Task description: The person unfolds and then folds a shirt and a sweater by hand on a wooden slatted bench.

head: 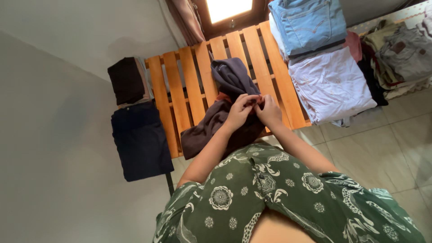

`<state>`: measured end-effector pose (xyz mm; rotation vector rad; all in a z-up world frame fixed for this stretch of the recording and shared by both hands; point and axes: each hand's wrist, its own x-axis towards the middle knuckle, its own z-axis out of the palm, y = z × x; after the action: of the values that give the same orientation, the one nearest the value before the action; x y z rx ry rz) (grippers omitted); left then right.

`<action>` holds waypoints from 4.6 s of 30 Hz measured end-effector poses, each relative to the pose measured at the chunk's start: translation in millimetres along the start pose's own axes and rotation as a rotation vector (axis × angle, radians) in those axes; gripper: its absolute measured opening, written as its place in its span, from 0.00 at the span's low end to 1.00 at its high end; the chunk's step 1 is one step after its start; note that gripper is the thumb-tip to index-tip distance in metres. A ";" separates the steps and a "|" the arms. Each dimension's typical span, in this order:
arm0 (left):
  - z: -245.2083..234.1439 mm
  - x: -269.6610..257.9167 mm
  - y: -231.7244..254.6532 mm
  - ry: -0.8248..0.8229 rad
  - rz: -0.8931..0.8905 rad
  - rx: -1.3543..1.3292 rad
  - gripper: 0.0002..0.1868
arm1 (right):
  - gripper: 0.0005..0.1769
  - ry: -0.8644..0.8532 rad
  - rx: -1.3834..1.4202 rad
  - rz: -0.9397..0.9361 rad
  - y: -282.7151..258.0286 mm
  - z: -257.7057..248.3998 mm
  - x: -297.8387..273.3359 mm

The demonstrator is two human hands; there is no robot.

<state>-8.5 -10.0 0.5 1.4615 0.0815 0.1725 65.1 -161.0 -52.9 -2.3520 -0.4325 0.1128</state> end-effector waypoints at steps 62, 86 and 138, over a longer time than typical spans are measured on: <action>-17.3 -59.4 -91.8 0.233 -0.444 -0.801 0.15 | 0.10 -0.347 0.669 0.031 -15.2 -7.4 -25.4; -4.1 -61.5 -95.5 0.368 -0.343 -0.095 0.07 | 0.10 -0.235 0.270 -0.355 -60.1 -29.4 -41.9; -37.6 -61.2 -142.8 0.410 -0.920 -0.808 0.11 | 0.08 -0.223 0.240 -0.399 -46.1 -15.4 -46.3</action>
<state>-65.2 2.5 -148.4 0.4656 0.8943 -0.2373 11.9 -155.6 -12.1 -1.9838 -0.9339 0.2254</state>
